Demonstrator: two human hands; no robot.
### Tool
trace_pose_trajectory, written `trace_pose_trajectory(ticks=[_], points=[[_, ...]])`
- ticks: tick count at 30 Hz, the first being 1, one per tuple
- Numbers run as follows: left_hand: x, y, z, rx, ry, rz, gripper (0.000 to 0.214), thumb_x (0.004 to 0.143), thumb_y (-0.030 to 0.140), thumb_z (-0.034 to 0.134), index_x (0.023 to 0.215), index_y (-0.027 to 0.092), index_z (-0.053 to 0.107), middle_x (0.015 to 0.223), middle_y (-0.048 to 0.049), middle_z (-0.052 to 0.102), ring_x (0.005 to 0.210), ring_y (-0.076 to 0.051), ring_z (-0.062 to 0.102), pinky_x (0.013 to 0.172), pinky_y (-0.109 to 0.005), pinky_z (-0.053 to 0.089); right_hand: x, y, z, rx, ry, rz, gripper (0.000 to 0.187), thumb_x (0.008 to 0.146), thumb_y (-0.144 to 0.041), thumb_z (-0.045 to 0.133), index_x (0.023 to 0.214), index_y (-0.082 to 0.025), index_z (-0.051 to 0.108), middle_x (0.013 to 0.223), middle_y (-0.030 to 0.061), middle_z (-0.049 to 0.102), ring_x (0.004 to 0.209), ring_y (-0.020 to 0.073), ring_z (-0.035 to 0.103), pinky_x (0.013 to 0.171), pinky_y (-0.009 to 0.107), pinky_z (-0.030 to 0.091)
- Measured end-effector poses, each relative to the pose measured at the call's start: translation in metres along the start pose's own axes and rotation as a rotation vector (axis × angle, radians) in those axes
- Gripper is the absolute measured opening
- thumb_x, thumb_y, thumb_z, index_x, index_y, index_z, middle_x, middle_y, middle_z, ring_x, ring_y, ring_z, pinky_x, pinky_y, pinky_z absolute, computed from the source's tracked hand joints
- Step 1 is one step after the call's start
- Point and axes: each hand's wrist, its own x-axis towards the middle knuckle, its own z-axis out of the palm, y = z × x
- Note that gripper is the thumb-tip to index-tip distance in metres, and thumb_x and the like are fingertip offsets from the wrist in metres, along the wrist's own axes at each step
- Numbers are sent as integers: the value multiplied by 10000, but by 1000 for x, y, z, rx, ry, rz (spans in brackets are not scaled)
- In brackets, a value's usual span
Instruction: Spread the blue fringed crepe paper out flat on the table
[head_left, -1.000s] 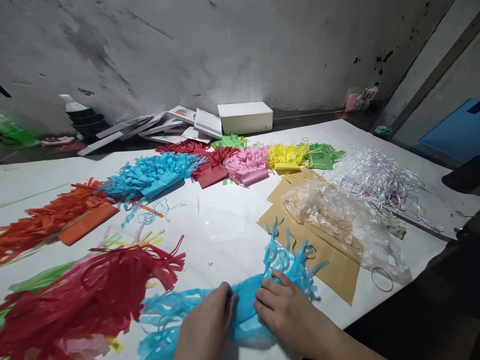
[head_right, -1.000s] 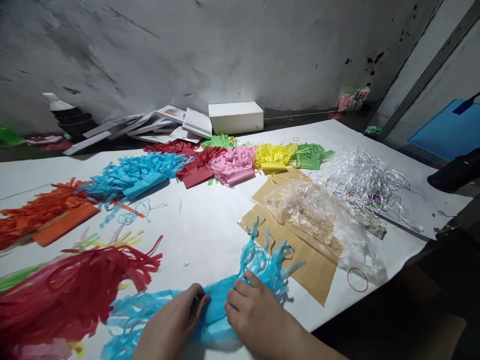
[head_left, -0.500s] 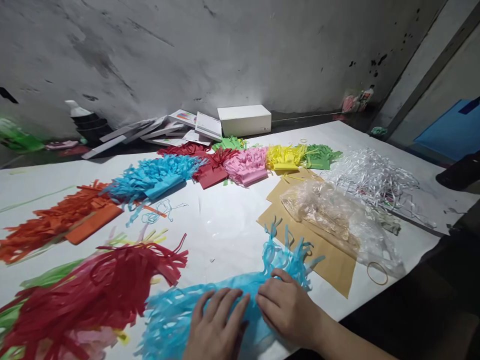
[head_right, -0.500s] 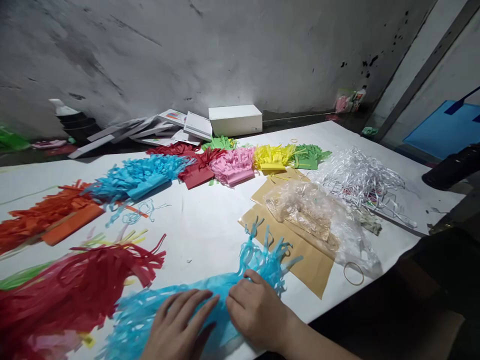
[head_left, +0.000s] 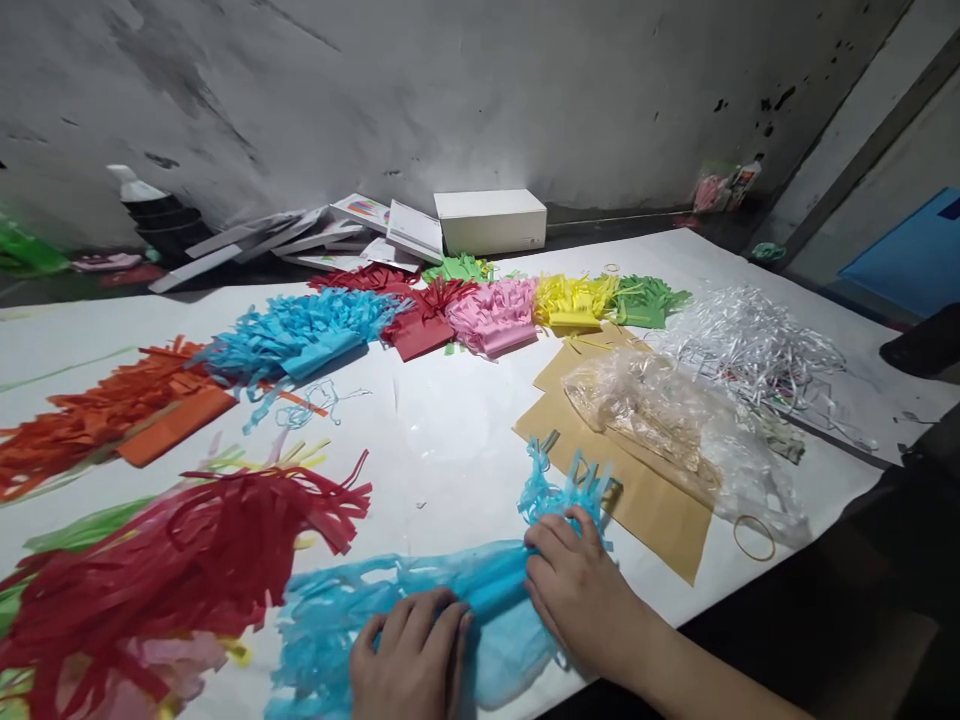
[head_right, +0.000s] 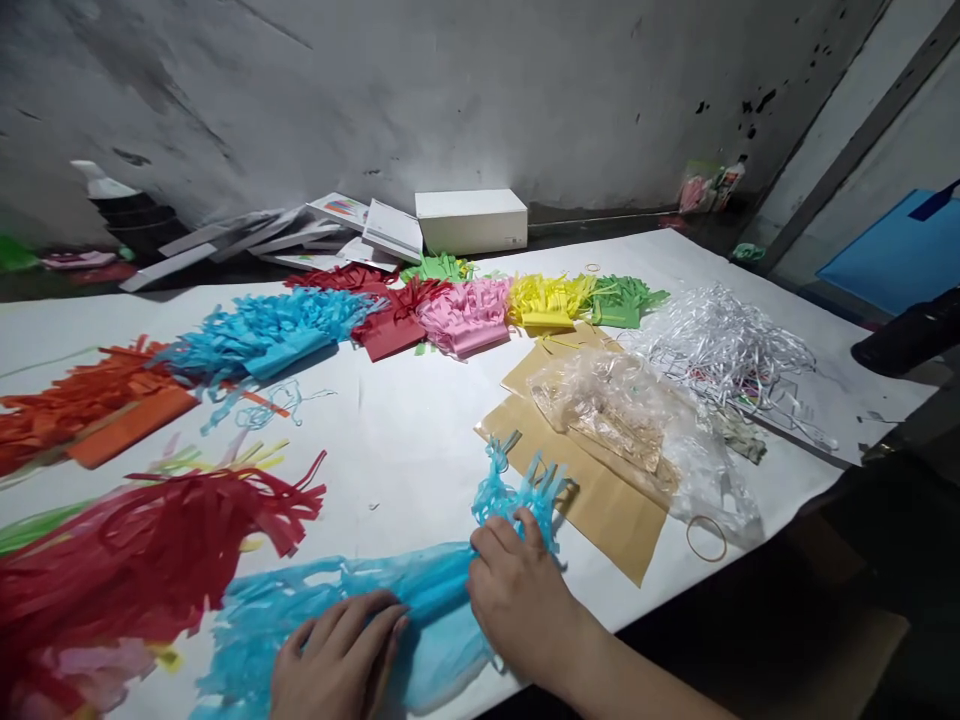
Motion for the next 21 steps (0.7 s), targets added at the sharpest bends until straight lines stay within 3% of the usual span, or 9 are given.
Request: trace_pose_trajectory(ticks=[6,9,11,13,15,19,21], points=[[24,6,-4,31,-255,-312,319,987,267,451,768,242,682,871,-30,714,843,-248,697,719,-402,356,28,-7,4,-123,-81,191,234,832,-275,783,683,-186,626,757,52,628,789,258,558,784,446,429],[34,8,-5,47,-366,-361,372,991,262,418,733,232,685,832,-43,692,842,-271,706,694,-412,367,29,-6,5,-154,-34,268,109,835,-190,756,796,-165,657,858,91,657,858,284,559,868,499,412],[38,6,-5,44,-395,-351,374,991,257,413,738,229,688,826,-46,689,845,-278,712,703,-425,383,26,-5,5,-116,5,125,66,866,-122,698,887,-167,654,970,89,664,951,273,554,979,502,364],[38,2,-5,14,-403,-330,367,991,270,422,737,234,685,816,-38,689,830,-274,715,708,-429,395,22,-4,6,-43,0,-124,90,915,-100,631,877,-182,635,932,48,647,939,230,545,1034,446,341],[37,-5,-6,-10,-360,-292,333,983,281,457,732,238,672,792,-21,688,780,-257,713,698,-418,395,19,-5,9,2,-38,-278,160,955,-110,581,820,-189,615,825,16,607,845,204,529,1023,399,363],[27,-9,-10,6,13,-114,112,931,288,612,970,224,695,947,-57,752,839,-248,709,772,-422,413,19,-5,17,-5,-51,-238,236,938,-77,540,742,-201,588,751,9,586,744,197,512,986,393,410],[19,1,-7,-89,149,8,160,933,288,628,1068,236,695,1014,-51,781,900,-236,705,873,-424,418,21,-5,16,0,-45,-186,231,920,-89,549,722,-206,577,734,11,588,732,195,522,941,399,440]])
